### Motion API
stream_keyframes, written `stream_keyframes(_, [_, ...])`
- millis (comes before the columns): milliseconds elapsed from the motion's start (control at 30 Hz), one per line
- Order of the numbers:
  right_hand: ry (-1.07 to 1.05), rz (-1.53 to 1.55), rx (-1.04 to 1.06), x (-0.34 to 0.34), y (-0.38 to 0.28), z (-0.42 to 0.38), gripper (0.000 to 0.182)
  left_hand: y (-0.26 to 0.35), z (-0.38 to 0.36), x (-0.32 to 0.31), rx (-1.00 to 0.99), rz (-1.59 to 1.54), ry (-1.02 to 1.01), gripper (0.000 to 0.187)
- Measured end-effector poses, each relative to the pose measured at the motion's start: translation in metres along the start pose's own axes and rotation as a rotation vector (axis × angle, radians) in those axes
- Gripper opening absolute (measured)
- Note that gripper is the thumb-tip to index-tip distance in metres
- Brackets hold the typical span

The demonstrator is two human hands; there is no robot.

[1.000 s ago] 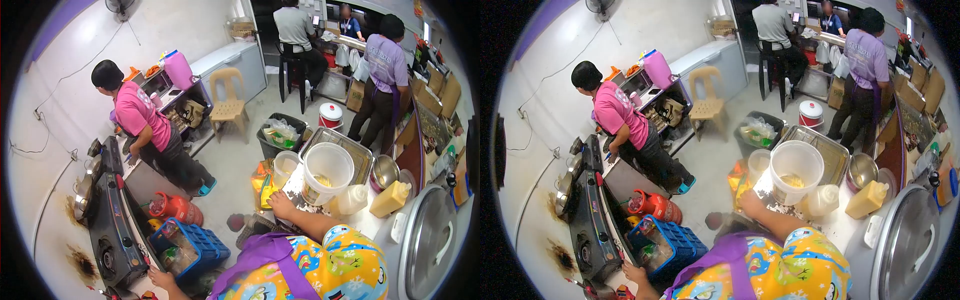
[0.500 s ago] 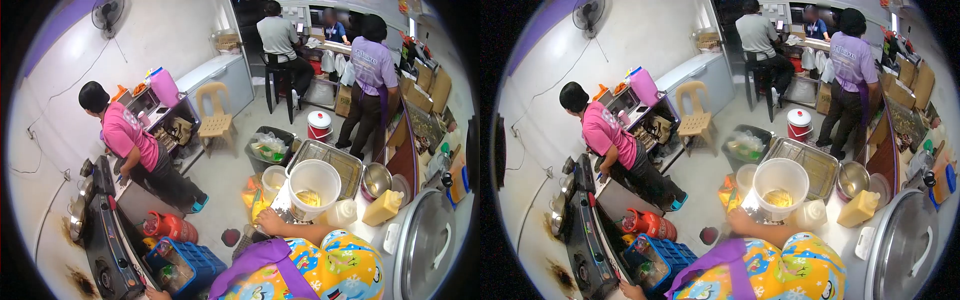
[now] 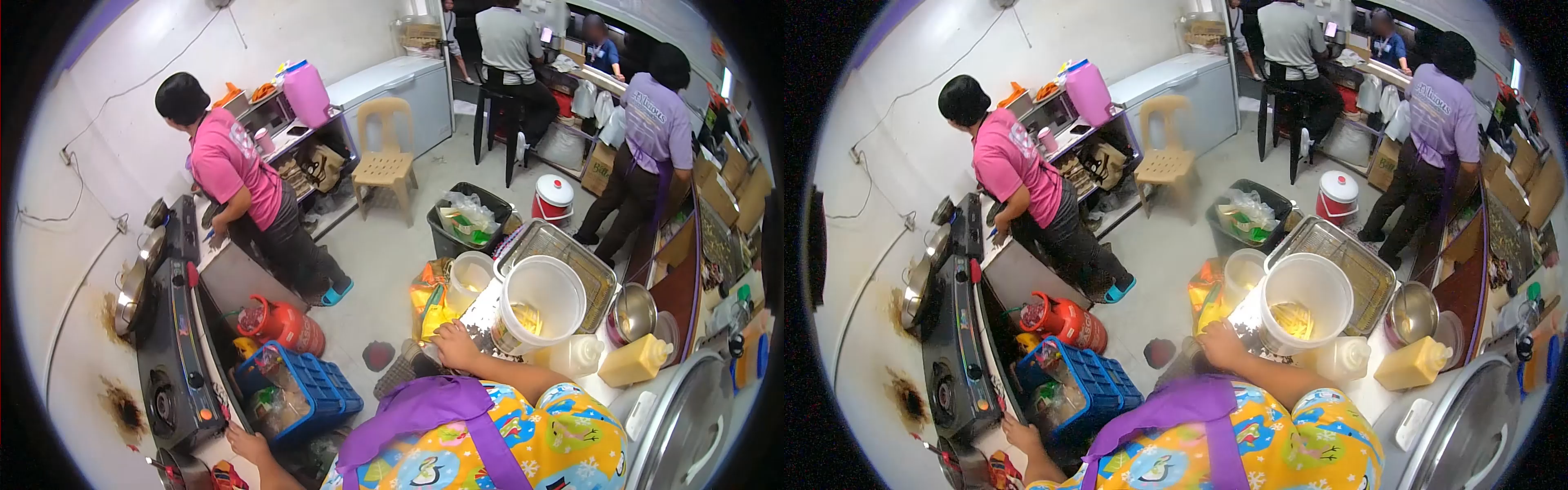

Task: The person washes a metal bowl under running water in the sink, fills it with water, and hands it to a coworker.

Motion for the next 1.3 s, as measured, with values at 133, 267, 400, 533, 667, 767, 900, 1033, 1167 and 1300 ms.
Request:
stream_keyframes(133, [0.106, -0.034, 0.048, 0.013, -0.006, 0.000, 0.019, 0.005, 0.000, 0.007, 0.014, 0.002, -0.026, 0.089])
stream_keyframes(267, [0.109, -0.025, 0.047, 0.013, -0.006, 0.000, 0.020, 0.001, -0.001, 0.002, 0.012, -0.012, -0.017, 0.088])
stream_keyframes(400, [0.086, -0.019, 0.037, 0.013, -0.005, 0.002, 0.020, 0.000, 0.001, 0.000, 0.025, -0.014, -0.041, 0.088])
stream_keyframes(533, [0.102, -0.022, 0.043, 0.011, -0.006, 0.001, 0.020, -0.001, 0.001, -0.003, 0.029, -0.015, -0.042, 0.087])
stream_keyframes(667, [0.112, -0.003, 0.040, 0.011, -0.006, 0.001, 0.020, 0.003, -0.001, 0.005, 0.047, -0.012, -0.062, 0.087])
stream_keyframes(767, [0.110, -0.014, 0.047, 0.008, -0.004, 0.000, 0.021, 0.002, 0.000, 0.002, 0.034, 0.011, -0.041, 0.089])
stream_keyframes(900, [0.118, -0.001, 0.048, 0.008, -0.004, -0.001, 0.023, -0.002, 0.002, -0.005, 0.040, 0.025, -0.046, 0.089])
stream_keyframes(1033, [0.125, -0.001, 0.051, 0.009, -0.004, 0.000, 0.023, 0.003, 0.001, 0.002, 0.051, 0.036, -0.071, 0.087])
stream_keyframes(1167, [0.133, 0.001, 0.055, 0.012, -0.006, 0.000, 0.024, 0.002, 0.000, 0.001, 0.039, 0.033, -0.058, 0.087])
stream_keyframes(1300, [0.140, 0.010, 0.060, 0.011, -0.005, 0.001, 0.025, 0.003, -0.001, 0.003, 0.048, 0.034, -0.069, 0.087])
Point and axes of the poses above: each hand's wrist, its own z-axis towards the middle knuckle, its own x-axis out of the back of the hand, y = z × x, the point moved 7 cm from there along z, towards the middle knuckle, and after that the axes turned 2 degrees about y, right-handed, at the moved point
